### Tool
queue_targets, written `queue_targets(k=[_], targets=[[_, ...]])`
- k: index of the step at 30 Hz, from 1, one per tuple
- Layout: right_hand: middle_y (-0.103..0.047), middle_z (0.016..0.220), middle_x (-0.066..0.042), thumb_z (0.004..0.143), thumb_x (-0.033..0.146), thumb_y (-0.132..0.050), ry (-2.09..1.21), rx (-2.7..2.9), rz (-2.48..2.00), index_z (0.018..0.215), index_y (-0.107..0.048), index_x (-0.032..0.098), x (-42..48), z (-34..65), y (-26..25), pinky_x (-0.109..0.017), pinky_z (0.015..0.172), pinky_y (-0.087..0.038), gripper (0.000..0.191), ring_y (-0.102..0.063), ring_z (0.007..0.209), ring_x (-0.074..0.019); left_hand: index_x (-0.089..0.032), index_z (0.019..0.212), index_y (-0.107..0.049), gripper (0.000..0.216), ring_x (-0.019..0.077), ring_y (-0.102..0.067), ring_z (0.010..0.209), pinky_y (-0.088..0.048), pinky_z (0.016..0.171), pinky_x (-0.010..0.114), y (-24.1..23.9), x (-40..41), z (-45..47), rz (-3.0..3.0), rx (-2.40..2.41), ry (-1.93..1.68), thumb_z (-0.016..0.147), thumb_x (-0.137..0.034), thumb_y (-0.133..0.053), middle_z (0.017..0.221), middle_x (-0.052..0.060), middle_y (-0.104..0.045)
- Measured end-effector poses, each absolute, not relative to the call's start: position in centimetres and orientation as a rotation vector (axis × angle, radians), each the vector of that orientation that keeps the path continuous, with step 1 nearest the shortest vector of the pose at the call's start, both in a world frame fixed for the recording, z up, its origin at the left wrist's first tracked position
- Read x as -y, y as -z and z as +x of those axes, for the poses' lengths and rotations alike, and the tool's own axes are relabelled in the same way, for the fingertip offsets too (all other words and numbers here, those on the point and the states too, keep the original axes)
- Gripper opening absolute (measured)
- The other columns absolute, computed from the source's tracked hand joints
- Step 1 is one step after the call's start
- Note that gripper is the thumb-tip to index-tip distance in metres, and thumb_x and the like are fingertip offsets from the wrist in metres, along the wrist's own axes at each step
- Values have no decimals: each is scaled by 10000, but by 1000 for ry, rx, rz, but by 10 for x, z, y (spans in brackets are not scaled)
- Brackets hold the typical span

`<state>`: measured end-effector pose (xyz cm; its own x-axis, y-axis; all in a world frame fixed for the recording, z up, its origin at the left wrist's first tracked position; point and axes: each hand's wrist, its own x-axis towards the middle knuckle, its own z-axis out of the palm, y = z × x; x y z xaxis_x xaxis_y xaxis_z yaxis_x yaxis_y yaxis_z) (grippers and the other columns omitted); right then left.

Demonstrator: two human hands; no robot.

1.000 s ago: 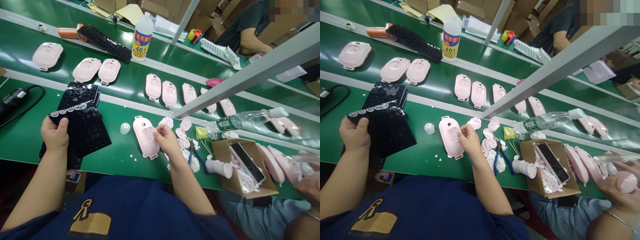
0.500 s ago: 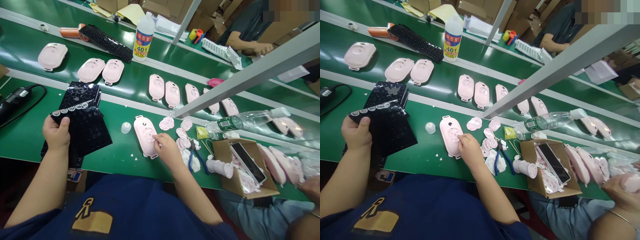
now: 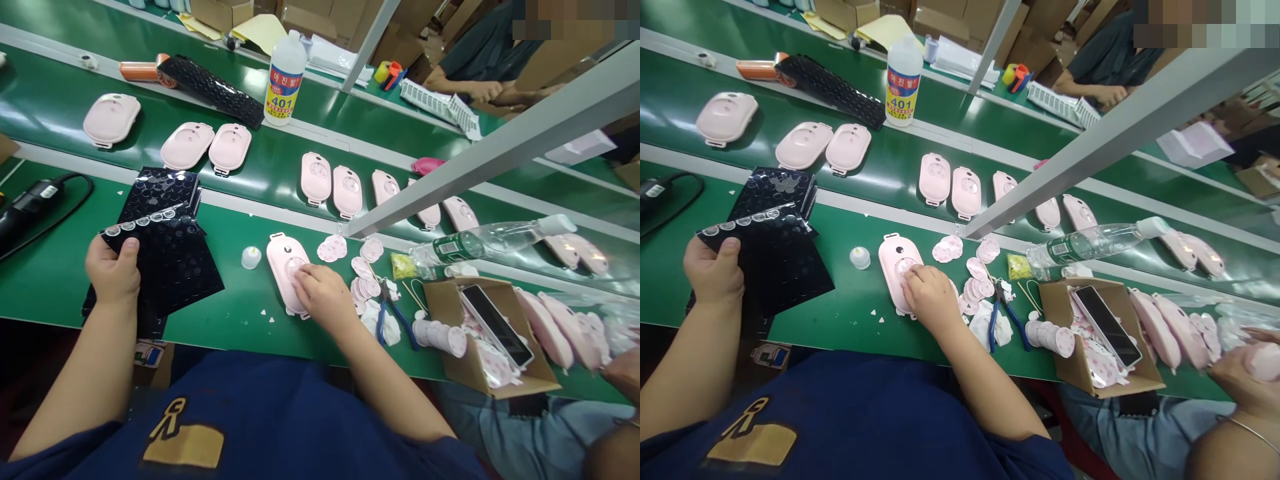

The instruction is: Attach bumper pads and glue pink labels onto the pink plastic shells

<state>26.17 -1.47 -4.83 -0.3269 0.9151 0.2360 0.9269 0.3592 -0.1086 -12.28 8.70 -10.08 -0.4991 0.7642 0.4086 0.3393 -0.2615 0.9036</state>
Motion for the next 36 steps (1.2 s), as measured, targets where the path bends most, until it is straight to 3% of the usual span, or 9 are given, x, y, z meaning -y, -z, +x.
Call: queue_targets(k=[6,15,25,28,30,33,36], targets=[[-737,1114,-91,938,111,-512,-241,2415,-1833,1117,-742,187,-5,264,40,-372,884,-452,302,-613,994,-246,-83,958,-647,492,186,-608,843,-517,945,441,99,-88,-122,1329,-1656,-1844,653,-450,-766,908,58,-654],[-743,959,-85,936,160,-572,-390,2420,-1931,932,-767,178,-24,267,25,-353,847,-438,196,-610,937,-240,-111,959,-628,473,215,-640,893,-514,962,460,98,-87,-120,1337,-1686,-1818,661,-460,-743,960,81,-683],[-698,997,-94,933,186,-569,-413,2445,-1938,931,-738,188,-24,265,20,-372,841,-454,168,-607,939,-245,-98,955,-635,462,189,-613,859,-517,942,434,97,-88,-121,1317,-1691,-1809,645,-423,-745,921,53,-661],[-683,1066,-104,931,245,-589,-374,2398,-1929,1049,-722,202,-18,262,16,-392,864,-476,183,-622,986,-262,-89,960,-638,473,190,-617,870,-514,944,426,94,-87,-119,1296,-1681,-1807,650,-424,-761,930,59,-667],[-651,1201,-134,909,352,-636,-339,2302,-1982,1214,-666,214,-7,257,17,-420,872,-495,336,-631,1047,-295,-87,964,-640,483,194,-625,886,-509,956,421,92,-86,-118,1284,-1675,-1808,654,-435,-769,948,67,-673],[-475,1468,-231,772,562,-749,-300,2207,-2117,1434,-503,221,13,245,29,-516,865,-506,785,-604,1154,-413,-82,982,-643,484,197,-637,920,-500,974,404,91,-83,-117,1278,-1676,-1794,685,-442,-772,995,88,-684],[-386,1530,-266,718,527,-785,-282,2158,-2180,1513,-389,234,25,232,44,-573,882,-489,935,-576,1198,-459,-84,1033,-651,502,211,-655,963,-503,978,390,93,-79,-117,1293,-1670,-1743,730,-467,-768,1042,110,-695]])
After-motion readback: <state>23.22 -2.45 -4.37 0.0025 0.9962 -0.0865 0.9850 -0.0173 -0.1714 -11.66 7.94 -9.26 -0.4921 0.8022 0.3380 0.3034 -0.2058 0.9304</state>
